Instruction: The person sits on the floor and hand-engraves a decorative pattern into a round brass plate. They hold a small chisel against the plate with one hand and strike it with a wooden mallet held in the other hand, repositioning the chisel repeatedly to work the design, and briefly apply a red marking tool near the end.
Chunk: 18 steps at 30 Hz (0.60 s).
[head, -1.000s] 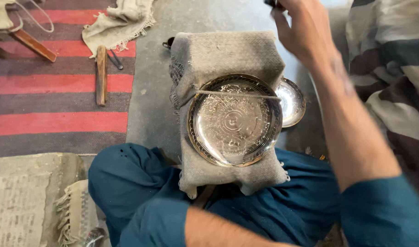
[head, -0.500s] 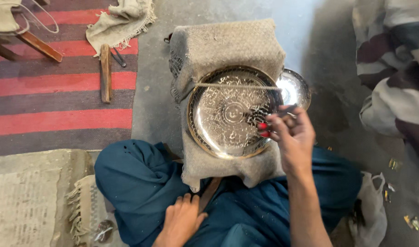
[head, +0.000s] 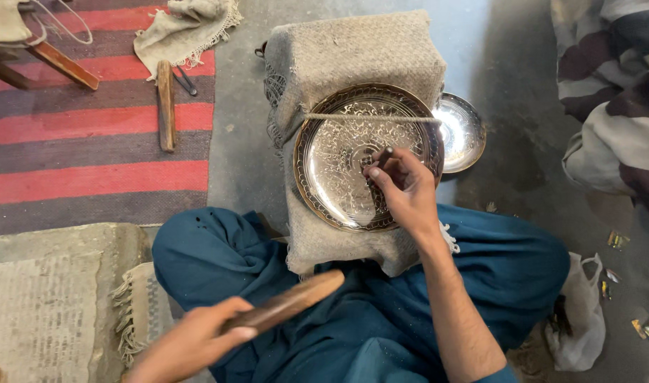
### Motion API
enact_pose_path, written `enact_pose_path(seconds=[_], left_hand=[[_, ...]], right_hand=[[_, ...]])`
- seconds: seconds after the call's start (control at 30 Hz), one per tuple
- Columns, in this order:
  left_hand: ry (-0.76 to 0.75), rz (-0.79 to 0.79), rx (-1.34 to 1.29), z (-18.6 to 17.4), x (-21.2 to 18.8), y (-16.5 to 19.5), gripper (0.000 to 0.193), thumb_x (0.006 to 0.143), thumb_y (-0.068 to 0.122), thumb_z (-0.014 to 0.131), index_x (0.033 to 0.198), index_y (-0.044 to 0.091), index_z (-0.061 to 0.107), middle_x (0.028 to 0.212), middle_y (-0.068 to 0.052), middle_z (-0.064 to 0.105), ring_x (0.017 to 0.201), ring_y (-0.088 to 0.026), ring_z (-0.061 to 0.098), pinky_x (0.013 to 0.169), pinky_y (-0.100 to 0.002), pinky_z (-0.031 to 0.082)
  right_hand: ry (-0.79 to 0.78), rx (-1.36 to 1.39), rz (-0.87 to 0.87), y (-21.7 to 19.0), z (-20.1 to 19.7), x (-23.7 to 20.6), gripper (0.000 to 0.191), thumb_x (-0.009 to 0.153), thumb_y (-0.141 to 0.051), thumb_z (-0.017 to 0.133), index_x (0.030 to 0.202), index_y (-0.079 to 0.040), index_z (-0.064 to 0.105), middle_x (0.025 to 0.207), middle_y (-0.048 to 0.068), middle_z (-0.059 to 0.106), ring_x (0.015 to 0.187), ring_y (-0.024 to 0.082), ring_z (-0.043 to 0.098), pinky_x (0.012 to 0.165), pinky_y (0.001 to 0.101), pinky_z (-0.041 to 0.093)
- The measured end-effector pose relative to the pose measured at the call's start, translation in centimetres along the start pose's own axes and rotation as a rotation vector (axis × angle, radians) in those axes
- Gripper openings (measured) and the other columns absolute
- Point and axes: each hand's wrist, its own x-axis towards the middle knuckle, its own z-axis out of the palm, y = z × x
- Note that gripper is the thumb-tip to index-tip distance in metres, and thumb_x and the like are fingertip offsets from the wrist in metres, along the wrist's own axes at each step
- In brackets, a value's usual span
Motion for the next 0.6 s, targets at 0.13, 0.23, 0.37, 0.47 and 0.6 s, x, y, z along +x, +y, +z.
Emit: enact_pose_path(seconds=[0.13,0.23,0.37,0.47,0.6], left_hand=[[0.112,0.299,-0.482,-1.5,-2.0,-0.9,0.050,0.087,0.015,0.075,0.133,0.004,0.057,0.109,-0.006,0.069,0.103,-0.015,0.063,0.090,-0.033,0.051],[0.135,0.411,-0.660,-0.5,-0.3,0.4,0.058,0.084,0.005,0.074,0.136,0.002,0.052,0.107,-0.007,0.065,0.099,-0.013,0.062,0.088,-0.030,0.051],[0.553,0.437,-0.385,1.3,4.5,5.4,0.047,0.086,0.004,0.069,0.131,0.002,0.056,0.101,-0.009,0.069,0.094,-0.013,0.064,0.086,-0.030,0.053],[0.682,0.395,-0.357,0.9,6.2,8.5,0.045,0.086,0.005,0.067,0.129,0.002,0.052,0.095,-0.011,0.072,0.093,-0.017,0.071,0.084,-0.033,0.055],[0.729,0.451,-0.283,-0.8,6.4,11.4,0.054,0.083,0.003,0.065,0.134,0.004,0.048,0.096,-0.014,0.072,0.094,-0.025,0.075,0.083,-0.035,0.056]], right_hand=[[0.014,-0.049,0.008,0.0,0.1,-0.3,0.025,0.097,0.002,0.068,0.121,0.003,0.062,0.104,0.010,0.076,0.099,0.015,0.073,0.090,0.0284,0.059],[-0.071,-0.119,-0.038,-0.5,0.1,-0.3,0.025,0.097,0.003,0.069,0.121,0.003,0.064,0.105,0.010,0.076,0.102,0.016,0.074,0.091,0.0301,0.060],[-0.123,-0.203,-0.069,-1.2,0.1,0.0,0.028,0.096,0.003,0.070,0.123,0.001,0.063,0.107,0.010,0.077,0.105,0.016,0.075,0.093,0.0305,0.062],[-0.128,-0.214,-0.058,-1.3,0.1,0.0,0.031,0.096,0.004,0.069,0.126,0.001,0.062,0.107,0.010,0.077,0.106,0.016,0.075,0.093,0.0305,0.062],[-0.105,-0.172,-0.082,-0.7,0.3,-0.1,0.034,0.096,0.004,0.069,0.129,0.001,0.061,0.110,0.010,0.076,0.106,0.016,0.075,0.092,0.0299,0.062]])
